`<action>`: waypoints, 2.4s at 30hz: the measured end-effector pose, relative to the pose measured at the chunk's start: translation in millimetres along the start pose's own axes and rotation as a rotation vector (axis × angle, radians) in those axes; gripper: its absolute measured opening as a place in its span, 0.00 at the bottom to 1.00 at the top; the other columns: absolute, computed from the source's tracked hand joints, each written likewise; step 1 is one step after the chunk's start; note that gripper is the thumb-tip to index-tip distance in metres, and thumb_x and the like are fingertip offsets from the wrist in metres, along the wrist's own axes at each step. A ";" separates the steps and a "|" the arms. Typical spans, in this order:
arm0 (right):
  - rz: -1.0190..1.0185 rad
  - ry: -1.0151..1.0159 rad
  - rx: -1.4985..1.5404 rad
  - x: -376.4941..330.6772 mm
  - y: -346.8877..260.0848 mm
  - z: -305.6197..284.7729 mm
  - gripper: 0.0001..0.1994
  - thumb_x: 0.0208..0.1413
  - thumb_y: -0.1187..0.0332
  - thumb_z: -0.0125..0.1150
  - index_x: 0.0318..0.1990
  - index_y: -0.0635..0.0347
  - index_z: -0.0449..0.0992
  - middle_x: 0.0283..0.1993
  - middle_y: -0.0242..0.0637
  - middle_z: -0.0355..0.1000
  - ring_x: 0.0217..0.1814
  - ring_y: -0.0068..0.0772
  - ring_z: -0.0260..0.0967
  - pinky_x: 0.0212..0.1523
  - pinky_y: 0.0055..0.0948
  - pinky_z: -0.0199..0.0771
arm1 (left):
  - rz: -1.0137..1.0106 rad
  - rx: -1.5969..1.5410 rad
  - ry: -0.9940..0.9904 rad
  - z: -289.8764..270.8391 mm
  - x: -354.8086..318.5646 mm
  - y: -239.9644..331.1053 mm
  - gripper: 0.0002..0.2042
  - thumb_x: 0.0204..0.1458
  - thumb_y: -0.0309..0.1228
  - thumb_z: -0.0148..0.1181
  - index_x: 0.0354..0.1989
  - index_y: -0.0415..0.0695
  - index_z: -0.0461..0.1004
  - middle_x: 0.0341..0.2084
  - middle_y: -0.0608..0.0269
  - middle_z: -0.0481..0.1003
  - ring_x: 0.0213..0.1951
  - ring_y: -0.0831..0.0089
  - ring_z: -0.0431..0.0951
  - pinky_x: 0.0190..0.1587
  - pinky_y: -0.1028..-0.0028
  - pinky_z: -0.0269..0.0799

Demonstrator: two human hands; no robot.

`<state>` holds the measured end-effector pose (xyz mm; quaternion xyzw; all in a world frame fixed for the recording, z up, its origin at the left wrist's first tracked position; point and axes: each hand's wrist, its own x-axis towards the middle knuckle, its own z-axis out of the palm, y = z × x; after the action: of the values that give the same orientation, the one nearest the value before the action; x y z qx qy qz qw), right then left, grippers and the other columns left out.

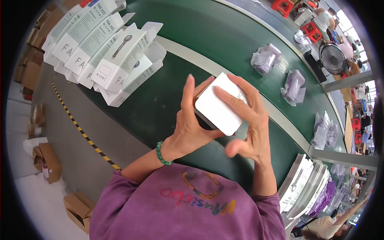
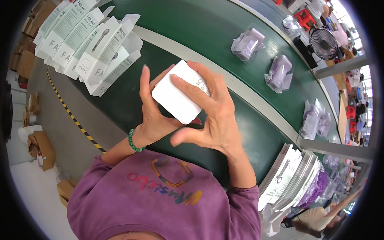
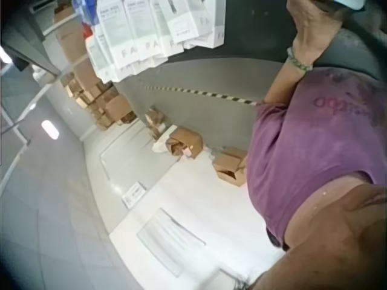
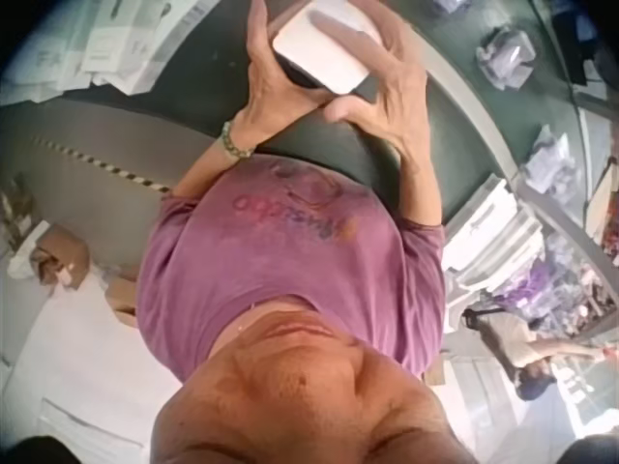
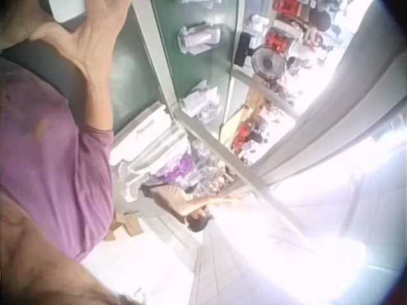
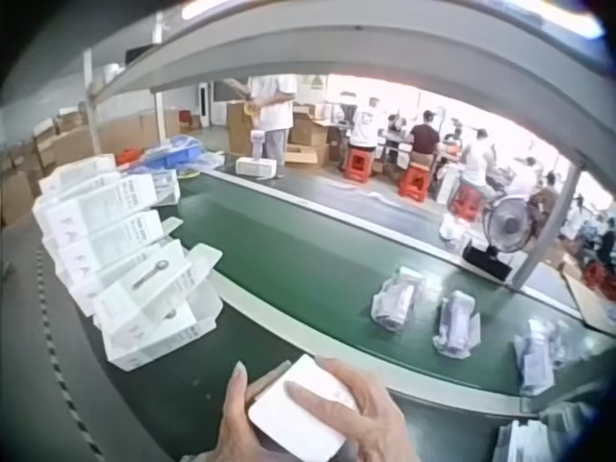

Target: The person inserts packaged fans into cardboard boxes and closes the flaps, fastens a strap buckle around their waist, and places additional packaged fans into boxes.

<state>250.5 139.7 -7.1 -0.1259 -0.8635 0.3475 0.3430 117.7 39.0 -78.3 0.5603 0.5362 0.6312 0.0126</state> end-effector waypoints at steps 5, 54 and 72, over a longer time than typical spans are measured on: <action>-0.038 -0.022 -0.432 6.4 -18.6 3.6 0.29 0.45 0.60 0.76 0.58 0.50 0.81 0.65 0.49 0.69 0.60 0.55 0.70 0.59 0.49 0.72 | 0.034 0.082 0.043 7.0 2.1 3.1 0.66 0.41 0.28 0.80 0.76 0.37 0.25 0.67 0.34 0.62 0.60 0.45 0.75 0.56 0.59 0.79; 0.116 0.425 -0.283 186.3 186.1 59.8 0.37 0.58 0.44 0.65 0.65 0.66 0.70 0.68 0.61 0.64 0.72 0.60 0.59 0.69 0.50 0.62 | -0.145 1.290 -0.049 -168.8 79.9 -78.5 0.48 0.54 0.54 0.67 0.75 0.38 0.51 0.71 0.35 0.55 0.73 0.40 0.52 0.70 0.42 0.50; 0.717 -0.332 -0.694 127.5 248.6 -45.0 0.58 0.40 0.49 0.77 0.75 0.67 0.49 0.61 0.61 0.73 0.62 0.57 0.74 0.60 0.44 0.76 | -0.112 0.971 -0.611 -25.1 115.5 -58.4 0.36 0.41 0.38 0.77 0.63 0.55 0.73 0.48 0.49 0.71 0.54 0.53 0.70 0.53 0.54 0.65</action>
<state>182.4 401.7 -89.9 -0.4632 -0.8732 0.1518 -0.0009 22.5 118.4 -33.4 0.6296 0.7653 0.1204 -0.0583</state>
